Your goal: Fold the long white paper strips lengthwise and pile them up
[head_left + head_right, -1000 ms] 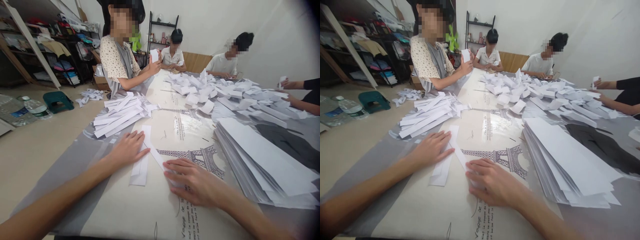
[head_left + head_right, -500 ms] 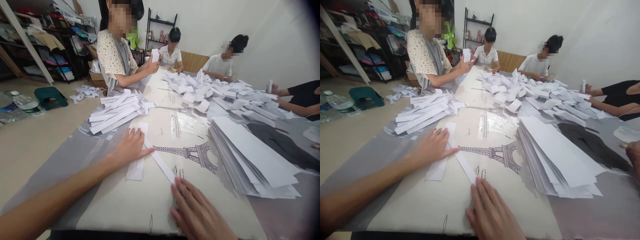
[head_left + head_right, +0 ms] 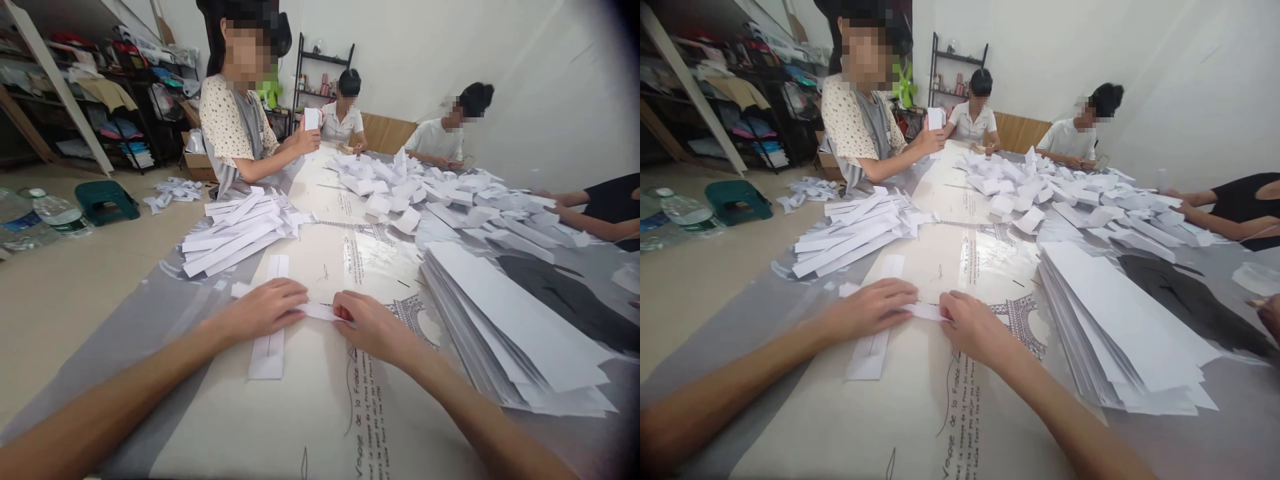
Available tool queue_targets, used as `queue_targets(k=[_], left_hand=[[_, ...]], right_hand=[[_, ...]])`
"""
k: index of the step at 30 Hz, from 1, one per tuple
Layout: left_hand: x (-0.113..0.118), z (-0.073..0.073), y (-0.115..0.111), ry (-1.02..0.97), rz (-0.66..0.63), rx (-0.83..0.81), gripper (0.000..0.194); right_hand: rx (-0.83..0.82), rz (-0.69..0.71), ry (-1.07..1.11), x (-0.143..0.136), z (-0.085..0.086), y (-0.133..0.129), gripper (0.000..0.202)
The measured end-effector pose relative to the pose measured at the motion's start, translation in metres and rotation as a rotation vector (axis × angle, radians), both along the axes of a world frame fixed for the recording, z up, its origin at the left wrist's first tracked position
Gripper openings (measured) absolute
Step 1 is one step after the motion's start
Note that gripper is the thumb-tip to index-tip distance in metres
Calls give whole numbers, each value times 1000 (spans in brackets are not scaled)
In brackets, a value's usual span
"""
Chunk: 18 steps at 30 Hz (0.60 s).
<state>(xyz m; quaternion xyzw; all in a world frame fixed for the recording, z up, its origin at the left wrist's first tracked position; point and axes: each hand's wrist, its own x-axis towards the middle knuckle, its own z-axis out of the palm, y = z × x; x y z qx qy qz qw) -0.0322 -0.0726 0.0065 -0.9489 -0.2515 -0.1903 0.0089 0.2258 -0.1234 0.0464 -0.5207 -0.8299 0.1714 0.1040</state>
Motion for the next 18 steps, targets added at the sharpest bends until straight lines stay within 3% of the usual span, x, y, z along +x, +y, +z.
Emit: queue_targets(k=[2,6,11,15,18], left_hand=[[-4,0,4,-28,-57,-25,29],[-4,6,1,-22,-2,73,29],[-7,21,-4,26,10,25,38],[-21,31,2,87,40,-20,44],[-32,39,6,-48,94,-129,39]], right_hand=[[57,83,87,9,-7,11,15],[88,162,247,26,-20,18,9],[47,30,508,31,-9,11,10],[53,-144,698,34,2,12,16],[-5,-241,960,40,1,16,26]])
